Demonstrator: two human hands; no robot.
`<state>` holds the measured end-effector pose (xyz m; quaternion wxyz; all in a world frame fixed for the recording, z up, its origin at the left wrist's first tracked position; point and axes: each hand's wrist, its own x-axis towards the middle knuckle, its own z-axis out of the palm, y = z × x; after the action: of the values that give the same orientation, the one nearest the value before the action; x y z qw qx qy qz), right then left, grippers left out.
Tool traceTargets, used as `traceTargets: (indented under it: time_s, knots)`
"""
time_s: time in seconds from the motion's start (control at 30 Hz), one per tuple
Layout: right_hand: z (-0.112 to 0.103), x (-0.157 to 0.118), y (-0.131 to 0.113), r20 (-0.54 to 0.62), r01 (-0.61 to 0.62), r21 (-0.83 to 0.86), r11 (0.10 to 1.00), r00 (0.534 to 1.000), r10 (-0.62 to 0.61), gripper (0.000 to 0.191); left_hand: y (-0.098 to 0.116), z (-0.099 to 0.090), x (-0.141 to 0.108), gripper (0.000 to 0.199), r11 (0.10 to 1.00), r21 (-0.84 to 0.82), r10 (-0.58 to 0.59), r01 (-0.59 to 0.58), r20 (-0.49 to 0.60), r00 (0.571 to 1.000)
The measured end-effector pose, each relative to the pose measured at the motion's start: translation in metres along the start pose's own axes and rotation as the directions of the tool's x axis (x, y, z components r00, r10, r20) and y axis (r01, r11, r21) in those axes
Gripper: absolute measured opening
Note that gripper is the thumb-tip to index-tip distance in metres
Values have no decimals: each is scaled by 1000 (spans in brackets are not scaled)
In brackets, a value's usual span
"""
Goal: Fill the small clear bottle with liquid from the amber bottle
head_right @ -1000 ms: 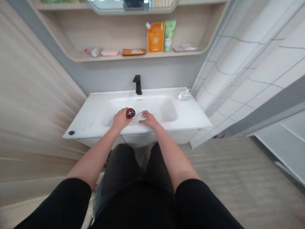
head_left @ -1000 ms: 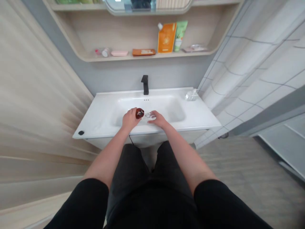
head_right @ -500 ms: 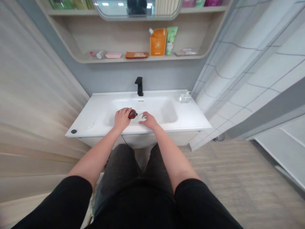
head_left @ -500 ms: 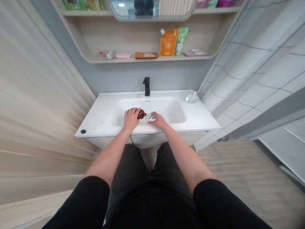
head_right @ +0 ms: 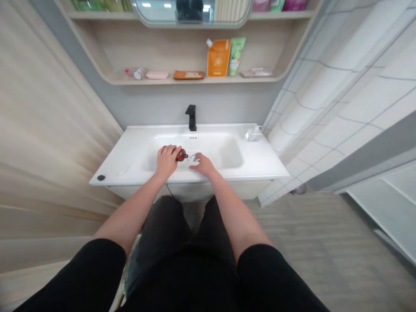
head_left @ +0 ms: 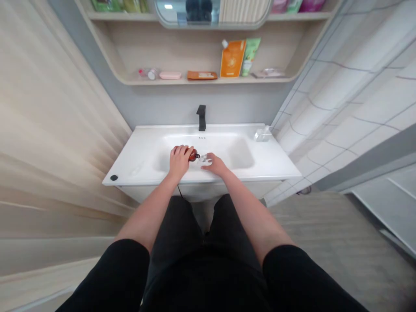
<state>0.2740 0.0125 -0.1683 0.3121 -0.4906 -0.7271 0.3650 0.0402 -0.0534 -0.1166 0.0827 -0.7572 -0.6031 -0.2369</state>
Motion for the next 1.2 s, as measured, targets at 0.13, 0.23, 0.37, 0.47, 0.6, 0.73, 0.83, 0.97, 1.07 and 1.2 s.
traceTargets:
  time_s: [0.13,0.23,0.37,0.47,0.6,0.73,0.83,0.97,1.07,1.2]
  knots:
    - [1,1,1,5,2,-10,1000,1000,-2,74,0,1,0,64,1000,-5,-1,1,-9,1000]
    - [2,1,2,3,15,-1,1000,1000,-15,73,1,1,0,65,1000,6,-8,8,-12,1000]
    - [1,1,2,4,14,-12,1000,1000,-14,72,1,1,0,65,1000,18,-4,4,-22,1000]
    - [1,1,2,3,13,-23,1000,1000,-13,73,2,1,0,66,999,49,-6,7,-20,1000]
    - [1,1,2,7,7,-27,1000,1000,-6,75,2,1,-1,66,998,56,4,-2,-31,1000]
    - [1,2,2,9,16,-27,1000,1000,-15,74,2,1,-1,70,999,33,-2,3,-22,1000]
    - [1,1,2,-2,14,-37,999,1000,-14,74,1,1,-1,70,1000,8,-5,5,-19,1000]
    - [1,1,2,0,9,-35,999,1000,-9,73,1,1,-1,70,1000,7,-4,4,-20,1000]
    - [0,1,1,-3,12,-28,1000,1000,-12,71,2,1,-1,69,1000,6,0,0,-24,1000]
    - [0,1,1,-12,10,-24,1000,1000,-10,70,2,1,-1,70,1000,19,-4,4,-19,1000]
